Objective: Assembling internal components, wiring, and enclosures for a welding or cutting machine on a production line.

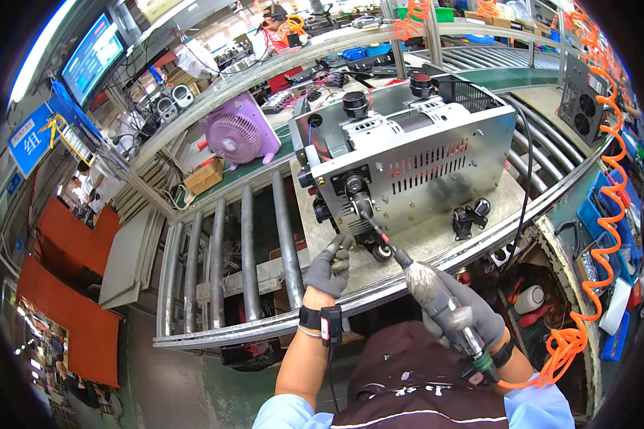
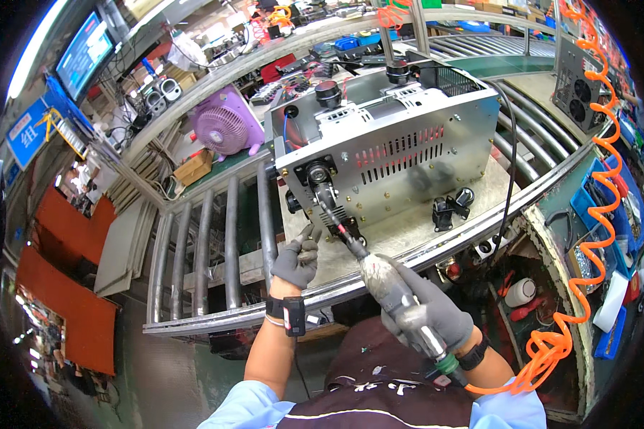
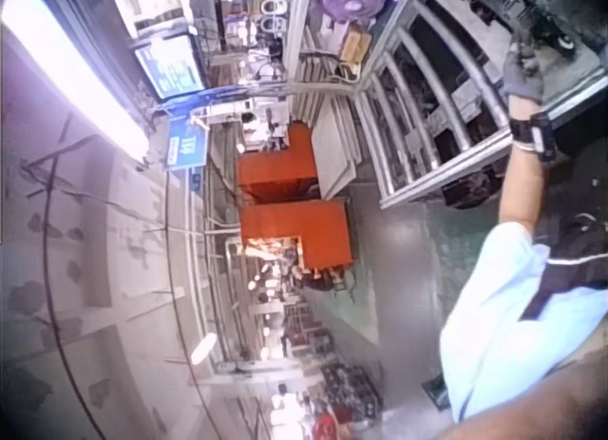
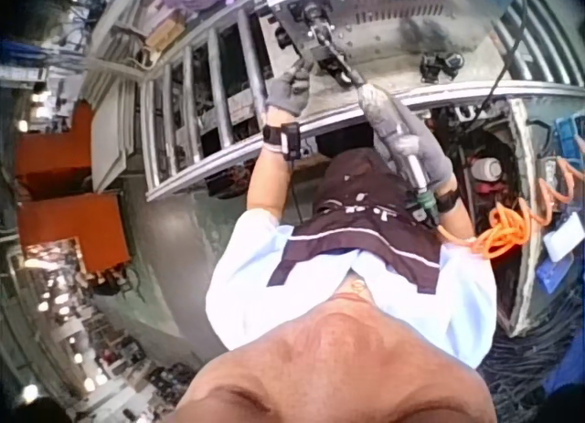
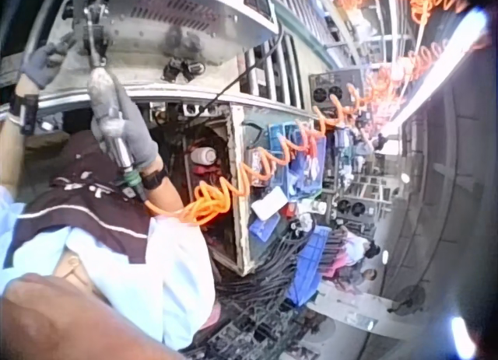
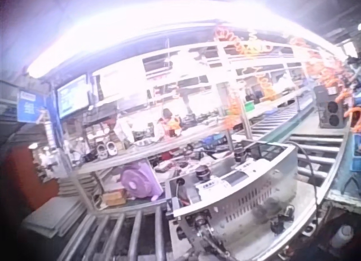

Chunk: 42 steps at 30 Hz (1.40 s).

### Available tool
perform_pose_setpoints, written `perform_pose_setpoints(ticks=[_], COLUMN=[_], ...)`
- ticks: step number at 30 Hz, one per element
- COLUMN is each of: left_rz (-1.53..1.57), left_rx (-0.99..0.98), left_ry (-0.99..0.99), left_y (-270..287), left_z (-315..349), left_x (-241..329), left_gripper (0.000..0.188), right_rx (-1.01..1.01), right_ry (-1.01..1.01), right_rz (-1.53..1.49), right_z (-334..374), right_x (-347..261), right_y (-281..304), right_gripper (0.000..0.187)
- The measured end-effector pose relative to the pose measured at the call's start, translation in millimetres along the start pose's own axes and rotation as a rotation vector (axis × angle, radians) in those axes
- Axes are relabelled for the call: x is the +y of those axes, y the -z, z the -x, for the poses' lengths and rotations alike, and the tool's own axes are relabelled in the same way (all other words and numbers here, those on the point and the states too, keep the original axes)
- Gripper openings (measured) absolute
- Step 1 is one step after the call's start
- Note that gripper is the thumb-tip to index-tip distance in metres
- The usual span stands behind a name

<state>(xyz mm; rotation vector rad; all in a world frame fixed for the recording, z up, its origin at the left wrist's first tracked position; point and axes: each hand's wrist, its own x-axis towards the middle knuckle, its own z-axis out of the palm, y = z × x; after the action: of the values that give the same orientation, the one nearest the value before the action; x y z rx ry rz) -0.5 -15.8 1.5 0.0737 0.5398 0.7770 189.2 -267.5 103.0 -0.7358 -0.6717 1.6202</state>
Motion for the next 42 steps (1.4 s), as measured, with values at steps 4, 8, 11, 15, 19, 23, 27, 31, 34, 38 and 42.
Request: perform_pose_setpoints(ticks=[4,8,11,15,19,23,27,31,34,38,42], left_rz=[-0.188,-0.248,-0.334,-0.56,-0.763,-1.073,-0.992,-0.926,-0.801,-0.449,-0.143], left_rx=[-0.265,-0.181,-0.18,-0.249,-0.23,-0.078,-0.062,-0.067,-0.189,-0.28,-0.021], left_ry=[-0.008,-0.1,-0.171,-0.273,-0.322,-0.389,-0.422,-0.41,-0.398,-0.316,-0.166], left_y=[1,-8,-16,-24,-29,-35,-38,-35,-31,-18,11], left_z=[9,18,29,42,50,55,55,56,52,35,15], left_x=[-2,-10,-14,-15,-7,-2,-5,-7,-8,-20,-31], left_gripper=[0.023,0.025,0.025,0.024,0.024,0.023,0.027,0.027,0.035,0.041,0.02], right_rx=[-0.113,-0.12,-0.088,-0.095,-0.092,-0.034,-0.033,-0.084,-0.124,0.014,0.061], right_ry=[-0.09,-0.157,-0.198,-0.198,-0.187,-0.031,-0.074,-0.289,-0.164,0.097,0.117], right_rz=[-0.005,0.108,0.165,0.169,0.185,0.62,1.063,0.236,0.206,0.489,0.273], right_z=[8,7,5,2,-2,-4,-4,-14,-21,-33,-48], right_x=[4,10,14,18,21,23,22,24,30,33,18], right_y=[3,4,4,4,4,0,1,7,4,-13,-24], right_gripper=[0.108,0.104,0.1,0.099,0.102,0.102,0.1,0.098,0.097,0.097,0.097])
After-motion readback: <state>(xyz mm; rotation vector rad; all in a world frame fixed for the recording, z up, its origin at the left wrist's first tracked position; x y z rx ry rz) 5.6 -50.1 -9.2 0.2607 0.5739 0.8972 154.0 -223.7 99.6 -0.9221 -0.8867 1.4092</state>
